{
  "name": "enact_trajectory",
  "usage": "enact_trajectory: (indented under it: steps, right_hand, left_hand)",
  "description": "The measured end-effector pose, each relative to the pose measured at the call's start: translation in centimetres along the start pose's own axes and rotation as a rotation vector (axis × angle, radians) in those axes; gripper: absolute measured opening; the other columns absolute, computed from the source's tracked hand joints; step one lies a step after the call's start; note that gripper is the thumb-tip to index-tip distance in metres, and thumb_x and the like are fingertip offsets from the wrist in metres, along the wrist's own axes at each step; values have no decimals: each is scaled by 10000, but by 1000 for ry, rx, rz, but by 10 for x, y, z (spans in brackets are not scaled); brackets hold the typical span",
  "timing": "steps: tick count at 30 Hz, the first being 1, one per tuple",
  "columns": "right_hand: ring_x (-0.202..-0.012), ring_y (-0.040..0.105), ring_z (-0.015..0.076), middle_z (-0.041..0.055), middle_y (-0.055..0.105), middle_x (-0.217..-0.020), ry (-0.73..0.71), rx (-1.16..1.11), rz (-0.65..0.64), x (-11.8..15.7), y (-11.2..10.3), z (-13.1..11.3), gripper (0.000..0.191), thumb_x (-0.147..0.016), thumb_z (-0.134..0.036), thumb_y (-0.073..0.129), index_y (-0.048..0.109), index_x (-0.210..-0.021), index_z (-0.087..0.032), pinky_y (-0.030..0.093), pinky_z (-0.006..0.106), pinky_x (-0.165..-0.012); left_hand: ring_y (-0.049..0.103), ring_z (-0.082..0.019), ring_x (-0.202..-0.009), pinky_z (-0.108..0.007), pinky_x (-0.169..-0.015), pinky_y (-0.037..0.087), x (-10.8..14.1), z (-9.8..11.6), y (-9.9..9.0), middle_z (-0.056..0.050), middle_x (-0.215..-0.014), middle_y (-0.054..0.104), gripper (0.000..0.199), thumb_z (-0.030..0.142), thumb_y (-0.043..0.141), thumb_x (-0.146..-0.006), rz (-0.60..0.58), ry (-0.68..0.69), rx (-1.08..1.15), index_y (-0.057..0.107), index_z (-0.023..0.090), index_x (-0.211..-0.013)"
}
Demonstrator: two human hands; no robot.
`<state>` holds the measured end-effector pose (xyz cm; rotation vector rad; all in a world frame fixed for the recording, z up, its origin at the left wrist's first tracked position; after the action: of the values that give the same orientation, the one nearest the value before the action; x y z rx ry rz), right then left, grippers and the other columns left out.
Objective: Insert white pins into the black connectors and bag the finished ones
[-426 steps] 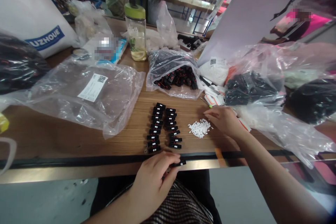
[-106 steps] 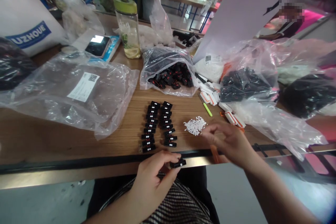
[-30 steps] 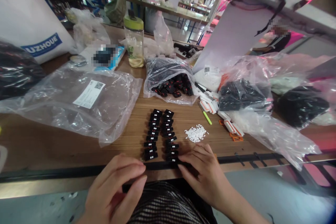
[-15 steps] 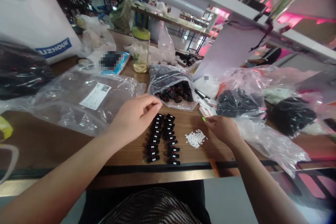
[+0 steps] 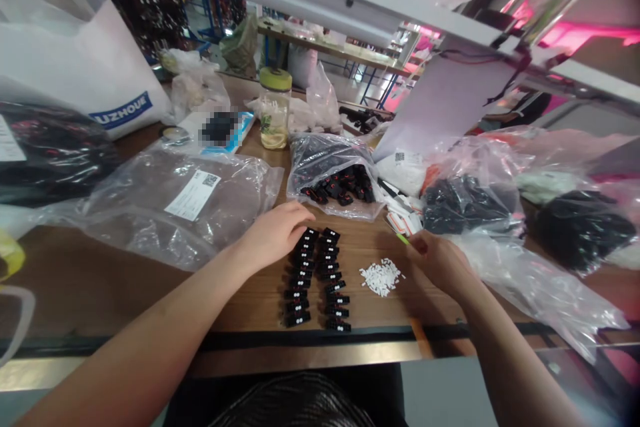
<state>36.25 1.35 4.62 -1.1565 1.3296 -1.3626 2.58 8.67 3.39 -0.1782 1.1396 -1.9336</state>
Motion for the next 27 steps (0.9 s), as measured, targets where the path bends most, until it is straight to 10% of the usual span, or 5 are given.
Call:
enact_trajectory:
  steps: [8,16,27]
  right_hand:
    - [-570,559,151,24,674,-647,-94,-570,117,-19,-39,-2,314,-767,-437,652,757,-857,-155,379,261,-527]
    - [-478,419,94,-23,554,-525,-148,-732,73,-63,-28,-33,312,-736,-425,660,742,-768,-125,310,234,-464]
    - [-626,584,142,39,697,-735,-227,-907,316,-38,-42,-61,324,-879,-469,588,687,-797,-172,437,270,-591]
  left_hand:
    - [629,-198,-1090,-404,-1006,475,-2,-18,11,-46,-1176,680,236,216,491,-979,-17,-1,120,670,224,-1133]
    - [648,-205,-1033,-400,-956,492,-3,-20,15,-51,-1122,708,217,269,528,-962,-12,-30,162,700,221,-1086]
    - [662,-195,-990,-359,-908,503,-2,-18,15,-46,-1084,721,194,258,543,-961,14,-77,133,701,209,-1063]
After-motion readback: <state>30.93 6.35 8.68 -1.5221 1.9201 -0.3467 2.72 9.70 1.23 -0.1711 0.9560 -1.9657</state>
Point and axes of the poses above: each hand's wrist, its own x-axis away from the middle knuckle, its own y-axis out of the palm, z = x × y, the point moved 3 cm from there along -x, towards the middle knuckle
